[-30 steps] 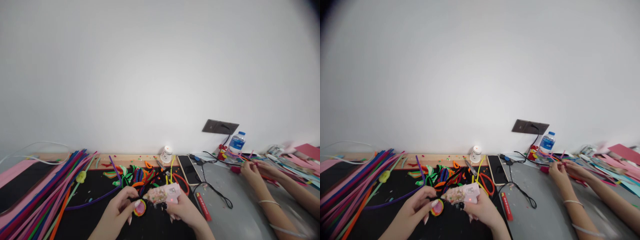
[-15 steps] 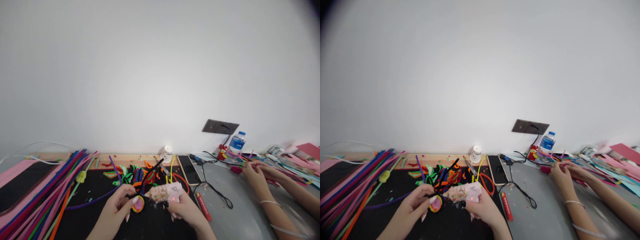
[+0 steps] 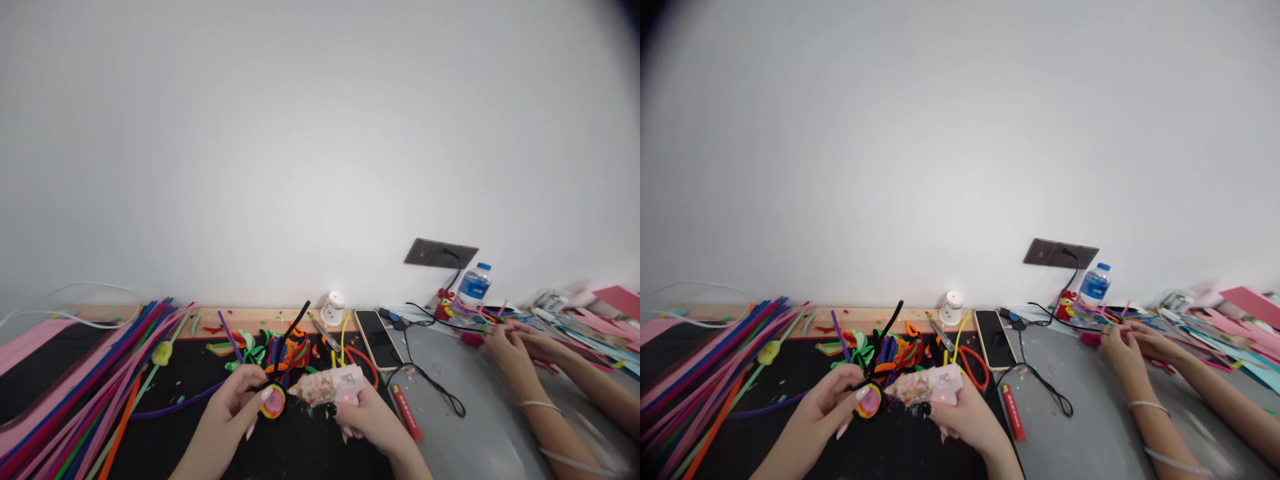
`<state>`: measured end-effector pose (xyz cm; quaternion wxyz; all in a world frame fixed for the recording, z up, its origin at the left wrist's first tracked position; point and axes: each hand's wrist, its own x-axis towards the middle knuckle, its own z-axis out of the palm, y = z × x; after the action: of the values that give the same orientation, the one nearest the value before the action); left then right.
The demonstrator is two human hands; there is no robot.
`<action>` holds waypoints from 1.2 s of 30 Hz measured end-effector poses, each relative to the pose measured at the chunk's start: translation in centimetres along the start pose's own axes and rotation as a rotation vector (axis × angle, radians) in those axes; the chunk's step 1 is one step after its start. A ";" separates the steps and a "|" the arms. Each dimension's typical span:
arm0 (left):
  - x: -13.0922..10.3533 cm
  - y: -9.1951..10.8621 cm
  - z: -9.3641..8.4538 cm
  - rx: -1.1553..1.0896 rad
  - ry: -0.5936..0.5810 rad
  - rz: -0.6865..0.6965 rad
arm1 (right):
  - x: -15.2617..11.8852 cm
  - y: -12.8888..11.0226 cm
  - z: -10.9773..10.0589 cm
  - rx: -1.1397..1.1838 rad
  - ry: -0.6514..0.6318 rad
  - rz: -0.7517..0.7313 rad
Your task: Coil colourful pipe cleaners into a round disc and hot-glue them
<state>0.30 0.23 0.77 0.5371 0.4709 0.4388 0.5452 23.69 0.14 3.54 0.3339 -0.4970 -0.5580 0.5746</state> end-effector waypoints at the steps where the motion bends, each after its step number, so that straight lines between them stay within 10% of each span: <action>1: 0.0 0.0 0.0 -0.009 0.008 -0.001 | 0.0 0.0 0.0 0.005 0.002 0.000; 36: 0.1 1.1 0.4 -0.202 0.153 -0.109 | -0.1 -0.4 0.3 -0.034 -0.070 -0.001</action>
<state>0.52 0.32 1.97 0.5754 0.3472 0.4464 0.5909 23.35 0.04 3.94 0.3062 -0.4819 -0.5791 0.5819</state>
